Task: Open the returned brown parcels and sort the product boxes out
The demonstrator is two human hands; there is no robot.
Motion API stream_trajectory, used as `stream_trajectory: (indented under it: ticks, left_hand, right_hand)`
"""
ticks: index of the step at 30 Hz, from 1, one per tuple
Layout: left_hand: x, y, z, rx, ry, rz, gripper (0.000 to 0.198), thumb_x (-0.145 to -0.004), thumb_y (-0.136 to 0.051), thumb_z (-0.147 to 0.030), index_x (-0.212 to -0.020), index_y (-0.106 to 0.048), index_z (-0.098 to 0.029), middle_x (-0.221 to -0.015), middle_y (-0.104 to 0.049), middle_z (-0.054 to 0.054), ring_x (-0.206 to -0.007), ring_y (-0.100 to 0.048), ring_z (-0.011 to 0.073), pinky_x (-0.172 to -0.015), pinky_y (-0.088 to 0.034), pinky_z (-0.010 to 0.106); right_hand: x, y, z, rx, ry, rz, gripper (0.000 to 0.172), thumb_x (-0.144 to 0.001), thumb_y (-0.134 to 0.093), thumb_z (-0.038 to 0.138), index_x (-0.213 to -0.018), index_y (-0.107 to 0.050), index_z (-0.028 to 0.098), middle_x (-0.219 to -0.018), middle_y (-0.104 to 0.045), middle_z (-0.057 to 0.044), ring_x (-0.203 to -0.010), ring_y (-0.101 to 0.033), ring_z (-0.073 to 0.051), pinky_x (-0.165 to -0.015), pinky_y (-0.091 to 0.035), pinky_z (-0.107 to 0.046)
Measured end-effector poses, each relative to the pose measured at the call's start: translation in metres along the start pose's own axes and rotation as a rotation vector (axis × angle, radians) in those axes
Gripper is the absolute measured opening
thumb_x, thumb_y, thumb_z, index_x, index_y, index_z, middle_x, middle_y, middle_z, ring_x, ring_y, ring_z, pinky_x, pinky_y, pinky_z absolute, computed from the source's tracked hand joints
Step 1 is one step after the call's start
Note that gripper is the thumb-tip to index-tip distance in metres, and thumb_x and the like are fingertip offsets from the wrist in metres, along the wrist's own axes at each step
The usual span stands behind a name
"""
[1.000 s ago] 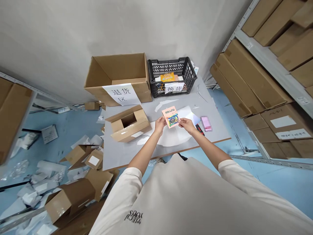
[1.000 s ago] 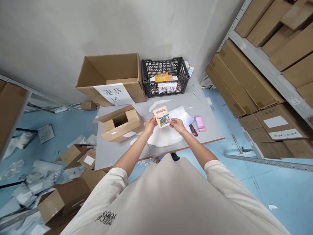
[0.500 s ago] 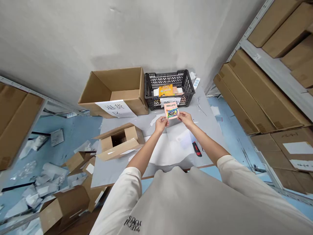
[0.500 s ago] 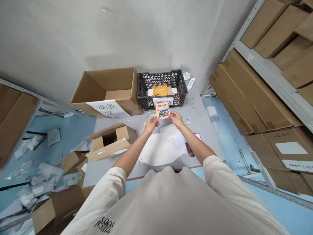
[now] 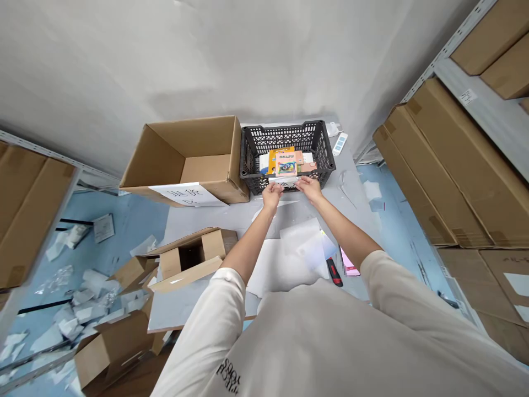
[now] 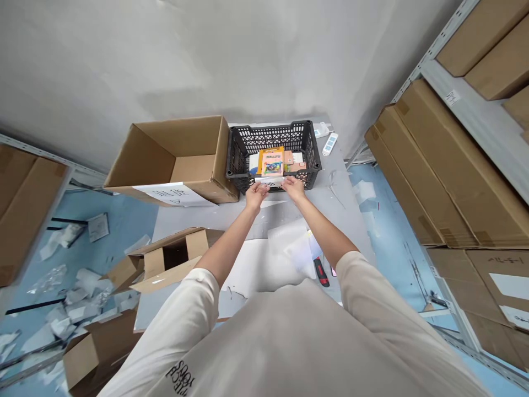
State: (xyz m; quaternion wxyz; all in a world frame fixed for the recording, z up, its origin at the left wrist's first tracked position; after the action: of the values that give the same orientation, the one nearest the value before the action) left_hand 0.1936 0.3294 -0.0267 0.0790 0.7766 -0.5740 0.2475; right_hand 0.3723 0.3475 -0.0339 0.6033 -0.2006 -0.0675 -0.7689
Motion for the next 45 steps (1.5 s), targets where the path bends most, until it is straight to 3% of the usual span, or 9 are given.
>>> stream_trajectory:
  ticks: [8,15,19,25,30,34,38,41,45]
  left_hand:
    - [0.023,0.027,0.054,-0.136,0.063,0.045,0.029,-0.089,-0.085,-0.019,-0.116,-0.074,-0.017,-0.121,-0.083,0.014,-0.109,-0.081,0.0227,-0.097,-0.061,0.036]
    - [0.059,0.052,0.102,-0.356,0.054,0.125,0.028,-0.087,-0.078,-0.022,-0.114,-0.077,-0.019,-0.116,-0.082,0.012,-0.11,-0.079,0.0245,-0.102,-0.061,0.042]
    - [0.089,0.066,0.137,-0.628,-0.007,0.256,0.03,-0.09,-0.074,-0.021,-0.12,-0.079,-0.018,-0.126,-0.081,0.015,-0.115,-0.078,0.027,-0.109,-0.061,0.044]
    - [0.136,0.082,0.186,-1.141,-0.207,0.581,0.066,-0.092,-0.076,-0.02,-0.157,-0.062,-0.02,-0.17,-0.056,0.019,-0.155,-0.057,0.0361,-0.131,-0.045,0.052]
    - [0.15,0.08,0.215,-1.353,-0.164,0.606,0.093,-0.092,-0.082,-0.027,-0.174,-0.039,-0.025,-0.186,-0.031,0.021,-0.164,-0.043,0.0446,-0.131,-0.041,0.058]
    - [0.149,0.073,0.22,-1.417,-0.232,0.556,0.083,-0.095,-0.073,-0.022,-0.172,-0.043,-0.022,-0.171,-0.049,0.026,-0.155,-0.049,0.0453,-0.126,-0.041,0.059]
    - [0.144,0.069,0.215,-1.408,-0.222,0.537,0.049,-0.097,-0.062,-0.014,-0.146,-0.065,-0.021,-0.142,-0.067,0.024,-0.142,-0.059,0.0411,-0.122,-0.04,0.056]
    - [0.144,0.071,0.204,-1.349,-0.143,0.521,0.031,-0.097,-0.06,-0.011,-0.125,-0.072,-0.021,-0.126,-0.071,0.02,-0.129,-0.067,0.0388,-0.118,-0.044,0.053]
    - [0.151,0.079,0.177,-1.244,-0.21,0.545,0.031,-0.098,-0.057,-0.01,-0.123,-0.071,-0.024,-0.133,-0.067,0.016,-0.117,-0.071,0.0344,-0.107,-0.052,0.046]
  right_hand:
    - [0.027,0.034,-0.041,0.072,-0.098,-0.025,0.017,-0.079,-0.085,0.015,-0.092,-0.076,0.02,-0.094,-0.082,-0.006,-0.094,-0.082,-0.02,-0.097,-0.068,-0.039]
    - [0.081,0.085,-0.079,0.288,-0.13,-0.016,0.023,-0.077,-0.075,0.012,-0.098,-0.08,0.019,-0.096,-0.084,-0.006,-0.089,-0.079,-0.019,-0.088,-0.065,-0.034]
    - [0.119,0.115,-0.111,0.469,-0.131,0.008,0.026,-0.079,-0.069,0.012,-0.101,-0.082,0.019,-0.101,-0.085,-0.007,-0.095,-0.079,-0.021,-0.095,-0.065,-0.037]
    - [0.176,0.148,-0.155,0.809,-0.089,-0.038,0.038,-0.084,-0.064,0.011,-0.115,-0.084,0.019,-0.135,-0.08,-0.012,-0.121,-0.077,-0.027,-0.116,-0.059,-0.045]
    - [0.202,0.153,-0.177,0.939,-0.029,0.08,0.048,-0.088,-0.065,0.01,-0.132,-0.08,0.019,-0.147,-0.075,-0.016,-0.134,-0.072,-0.03,-0.125,-0.053,-0.049]
    - [0.209,0.145,-0.186,0.93,0.032,0.195,0.047,-0.09,-0.064,0.011,-0.134,-0.079,0.019,-0.146,-0.076,-0.016,-0.136,-0.07,-0.031,-0.127,-0.051,-0.054]
    - [0.212,0.138,-0.188,0.921,-0.033,0.202,0.063,-0.091,-0.064,0.015,-0.154,-0.067,0.018,-0.15,-0.072,-0.018,-0.127,-0.074,-0.031,-0.12,-0.056,-0.053]
    - [0.21,0.133,-0.183,0.918,-0.045,0.203,0.082,-0.09,-0.067,0.018,-0.171,-0.05,0.02,-0.149,-0.071,-0.018,-0.122,-0.075,-0.031,-0.114,-0.059,-0.051]
    - [0.204,0.121,-0.167,0.93,0.02,0.235,0.09,-0.089,-0.074,0.025,-0.174,-0.045,0.025,-0.143,-0.071,-0.014,-0.109,-0.075,-0.029,-0.105,-0.061,-0.046]
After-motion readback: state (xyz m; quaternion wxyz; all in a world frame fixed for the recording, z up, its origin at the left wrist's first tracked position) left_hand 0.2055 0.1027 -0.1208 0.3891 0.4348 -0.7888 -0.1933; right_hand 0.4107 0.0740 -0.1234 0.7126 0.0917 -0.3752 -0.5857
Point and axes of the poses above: each hand's wrist, its own x-axis away from the middle knuckle, its own y-axis out of the back of the hand, z = x × y, the point moved 2 cm from there along -x, towards the middle knuckle
